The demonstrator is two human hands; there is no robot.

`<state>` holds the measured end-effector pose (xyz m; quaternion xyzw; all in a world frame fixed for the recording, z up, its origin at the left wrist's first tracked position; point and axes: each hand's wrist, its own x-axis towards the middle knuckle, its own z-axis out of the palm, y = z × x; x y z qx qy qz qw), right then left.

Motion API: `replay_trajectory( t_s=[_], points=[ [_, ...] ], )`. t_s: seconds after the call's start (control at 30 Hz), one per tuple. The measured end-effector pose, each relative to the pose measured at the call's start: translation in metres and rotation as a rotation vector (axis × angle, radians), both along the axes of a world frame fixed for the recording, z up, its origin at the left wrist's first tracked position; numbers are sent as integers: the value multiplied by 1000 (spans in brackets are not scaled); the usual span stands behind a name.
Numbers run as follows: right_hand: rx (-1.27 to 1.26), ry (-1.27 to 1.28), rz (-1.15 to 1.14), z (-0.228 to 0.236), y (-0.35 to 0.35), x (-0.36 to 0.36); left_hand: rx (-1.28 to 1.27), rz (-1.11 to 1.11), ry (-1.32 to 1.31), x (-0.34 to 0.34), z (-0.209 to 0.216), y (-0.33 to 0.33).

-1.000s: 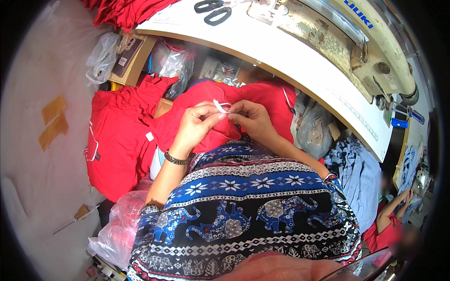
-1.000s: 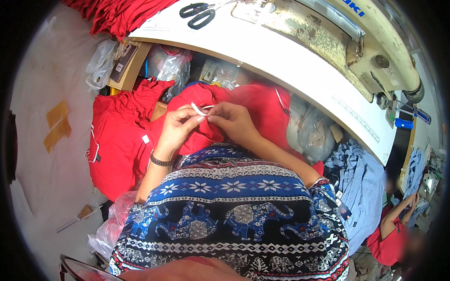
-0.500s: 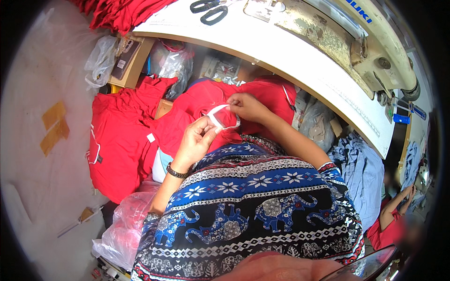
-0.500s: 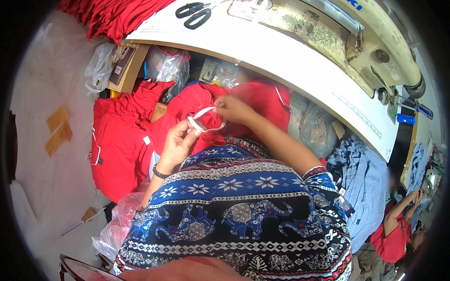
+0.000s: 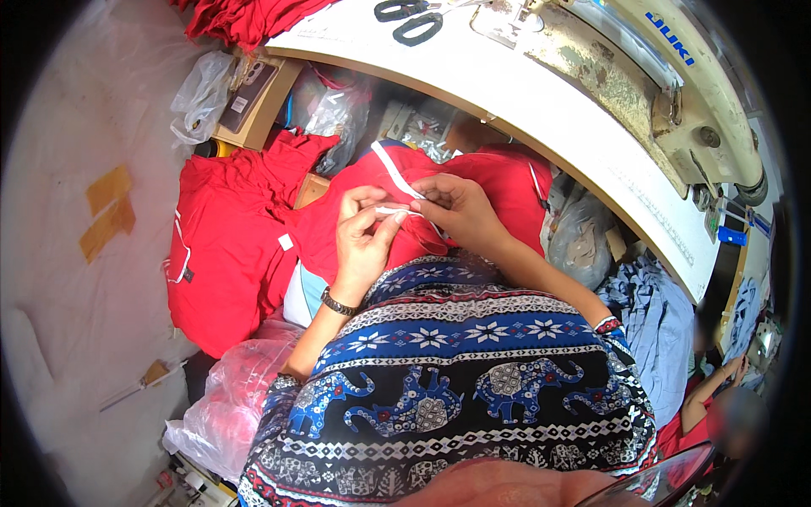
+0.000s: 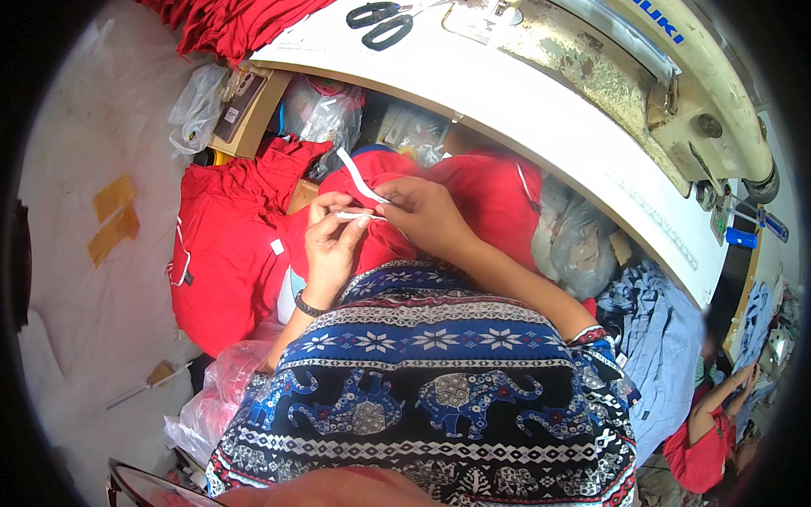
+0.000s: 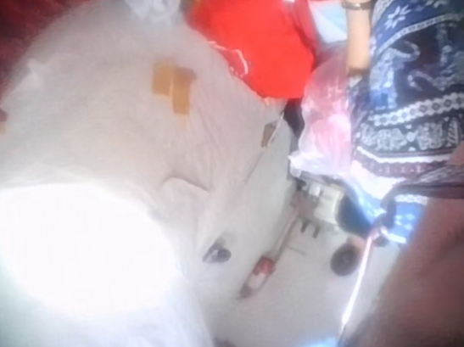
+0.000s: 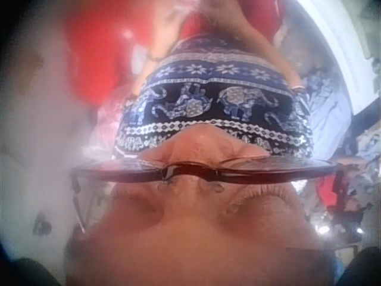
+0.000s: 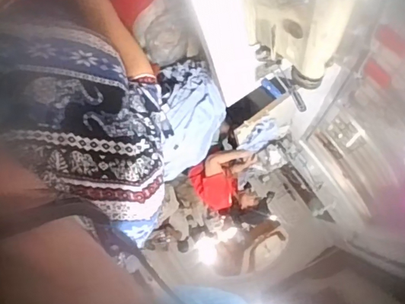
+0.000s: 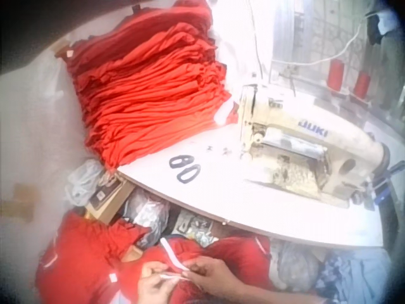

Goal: The person inspects red shirts, using shears to trim excess thread from the neck labels and collar seams before stacking the finished garments.

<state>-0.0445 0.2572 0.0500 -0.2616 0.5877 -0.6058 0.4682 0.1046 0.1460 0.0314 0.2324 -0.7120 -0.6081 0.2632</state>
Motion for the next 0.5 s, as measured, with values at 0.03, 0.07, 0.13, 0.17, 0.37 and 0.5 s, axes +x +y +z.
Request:
replay_trajectory(
  t_s=[0.03,0.07,0.13,0.17,0.37,0.5],
  points=[
    [-20,7,11,-1,0,0,-96,19,-27,2,4,-1],
    [-40,15,22,-2,0,0,-192,38,-53,2,7,-2],
    [-70,16,21,-7,1,1,-153,22,-5,0,6,-4],
    [-81,9,9,-10,1,3,-134,16,18,-1,6,-5],
    [-95,57,18,-12,4,4,-117,-11,56,-3,11,-4],
    [-132,229,24,-14,3,5,-105,-6,88,-1,7,-4]
  ],
)
